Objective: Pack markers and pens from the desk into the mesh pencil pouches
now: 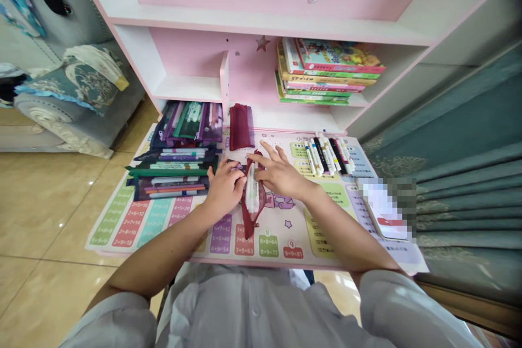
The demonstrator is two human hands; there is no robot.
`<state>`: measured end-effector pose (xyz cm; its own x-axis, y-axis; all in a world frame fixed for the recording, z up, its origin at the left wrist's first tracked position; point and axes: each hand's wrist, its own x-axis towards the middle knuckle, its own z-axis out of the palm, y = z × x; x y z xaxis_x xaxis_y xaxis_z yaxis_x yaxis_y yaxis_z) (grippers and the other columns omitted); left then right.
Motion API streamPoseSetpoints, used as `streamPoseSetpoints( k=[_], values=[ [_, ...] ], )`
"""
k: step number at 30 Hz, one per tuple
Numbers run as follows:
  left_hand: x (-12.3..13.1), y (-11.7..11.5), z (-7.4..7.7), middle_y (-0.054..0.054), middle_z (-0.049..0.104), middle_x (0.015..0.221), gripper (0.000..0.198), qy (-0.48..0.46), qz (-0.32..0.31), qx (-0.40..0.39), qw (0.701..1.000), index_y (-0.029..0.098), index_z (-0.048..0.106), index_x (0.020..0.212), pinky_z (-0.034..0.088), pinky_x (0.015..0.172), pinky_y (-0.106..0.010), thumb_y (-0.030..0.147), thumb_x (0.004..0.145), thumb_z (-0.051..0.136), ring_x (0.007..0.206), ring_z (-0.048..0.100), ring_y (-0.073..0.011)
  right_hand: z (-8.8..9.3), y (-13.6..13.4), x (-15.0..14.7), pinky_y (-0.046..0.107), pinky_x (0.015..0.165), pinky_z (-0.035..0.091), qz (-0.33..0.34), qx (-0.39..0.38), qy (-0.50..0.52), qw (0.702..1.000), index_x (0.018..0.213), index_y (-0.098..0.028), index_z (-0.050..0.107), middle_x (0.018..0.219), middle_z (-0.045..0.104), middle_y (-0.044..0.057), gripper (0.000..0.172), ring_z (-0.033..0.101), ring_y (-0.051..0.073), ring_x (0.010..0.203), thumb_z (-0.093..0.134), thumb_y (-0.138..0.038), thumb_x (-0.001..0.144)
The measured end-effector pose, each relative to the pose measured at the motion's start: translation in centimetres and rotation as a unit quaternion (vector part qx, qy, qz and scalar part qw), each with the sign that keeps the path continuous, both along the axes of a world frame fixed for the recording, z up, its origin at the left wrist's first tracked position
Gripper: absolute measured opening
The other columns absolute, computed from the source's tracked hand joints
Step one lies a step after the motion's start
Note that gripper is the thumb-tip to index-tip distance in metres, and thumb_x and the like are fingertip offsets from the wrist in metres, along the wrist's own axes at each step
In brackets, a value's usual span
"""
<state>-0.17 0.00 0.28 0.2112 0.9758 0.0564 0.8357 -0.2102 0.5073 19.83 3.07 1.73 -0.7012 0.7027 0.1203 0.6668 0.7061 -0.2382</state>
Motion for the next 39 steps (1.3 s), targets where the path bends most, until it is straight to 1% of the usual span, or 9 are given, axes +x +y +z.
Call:
streamPoseSetpoints(
  k=[6,10,15,20,23,26,33,36,39],
  values=[
    [-0.4,-0.3,0.0,-0.006,0.060,0.136,0.019,0.021,-0.072,0.061,0.995,0.025,0.072,0.085,0.024,0.109,-0.070,0.023,0.090,0.054,0.143,0.036,-0.0327,0.5,-0.9,-0.9,0.072,0.114,0.013,0.055,0.009,-0.018,0.998,0.082,-0.023,0.073,0.118,0.073,0.004,0.029,0.032,0.031,0.147,0.050,-0.008,0.089],
    [-0.6,-0.1,-0.1,-0.006,0.062,0.134,0.017,0.021,-0.083,0.059,0.995,0.026,0.074,0.083,0.023,0.108,-0.073,0.025,0.090,0.058,0.142,0.037,-0.0340,0.4,-1.1,-1.1,0.070,0.114,0.012,0.056,0.012,-0.030,0.998,0.078,-0.022,0.073,0.094,0.076,0.004,0.028,0.042,0.029,0.141,0.051,-0.007,0.088],
    [-1.3,0.5,0.6,-0.006,0.062,0.135,0.018,0.000,-0.038,0.043,0.998,0.024,0.073,0.084,0.022,0.110,-0.071,0.031,0.091,0.059,0.141,0.038,-0.0337,0.7,-0.9,-0.4,0.073,0.113,0.009,0.034,0.018,-0.041,0.998,0.071,-0.020,0.071,0.080,0.075,0.005,0.029,0.044,0.031,0.139,0.051,-0.006,0.086],
    [-3.3,1.7,1.7,-0.007,0.060,0.138,0.027,0.021,-0.036,0.061,0.997,0.025,0.074,0.084,0.019,0.112,-0.073,0.046,0.091,0.058,0.142,0.036,-0.0379,2.1,-1.0,0.1,0.073,0.113,0.013,-0.052,-0.016,-0.077,0.996,0.064,-0.019,0.069,0.079,0.076,0.006,0.030,0.044,0.032,0.140,0.049,-0.003,0.080],
    [-4.5,2.4,1.9,-0.010,0.057,0.141,0.041,0.089,-0.097,0.095,0.987,0.025,0.075,0.090,0.012,0.110,-0.079,0.061,0.071,0.074,0.142,0.032,-0.0457,2.6,-1.2,0.2,0.069,0.114,0.018,-0.090,-0.034,-0.097,0.991,0.062,-0.019,0.067,0.080,0.076,0.006,0.029,0.045,0.031,0.139,0.050,-0.003,0.079],
    [-5.4,2.6,1.7,-0.011,0.055,0.143,0.047,0.131,-0.131,0.097,0.978,0.026,0.076,0.094,0.006,0.110,-0.080,0.057,0.060,0.084,0.142,0.030,-0.0480,2.5,-1.3,0.1,0.067,0.115,0.021,-0.119,-0.046,-0.116,0.985,0.064,-0.019,0.068,0.082,0.076,0.006,0.027,0.047,0.031,0.137,0.052,-0.004,0.079],
    [-7.1,2.7,0.9,-0.007,0.061,0.137,0.010,0.102,-0.152,0.081,0.980,0.028,0.076,0.087,0.012,0.109,-0.079,0.033,0.079,0.074,0.143,0.034,-0.0422,1.8,-1.5,-0.5,0.070,0.112,0.022,-0.171,-0.036,-0.133,0.976,0.066,-0.019,0.071,0.079,0.076,0.007,0.028,0.050,0.033,0.133,0.051,-0.006,0.081],
    [-7.5,2.8,0.7,-0.007,0.063,0.135,0.008,0.077,-0.137,0.091,0.983,0.027,0.076,0.084,0.015,0.109,-0.077,0.030,0.083,0.069,0.142,0.037,-0.0402,1.5,-1.9,-0.7,0.071,0.111,0.022,-0.177,-0.039,-0.133,0.974,0.067,-0.019,0.072,0.079,0.076,0.008,0.028,0.052,0.033,0.132,0.052,-0.005,0.082],
    [-7.7,2.9,0.3,-0.007,0.063,0.134,0.009,0.062,-0.131,0.096,0.985,0.026,0.076,0.083,0.015,0.109,-0.076,0.030,0.084,0.068,0.142,0.037,-0.0397,1.6,-2.2,-0.9,0.075,0.107,0.024,-0.184,-0.046,-0.094,0.977,0.071,-0.021,0.072,0.099,0.076,0.009,0.017,0.050,0.036,0.132,0.062,-0.014,0.082]
  ],
)
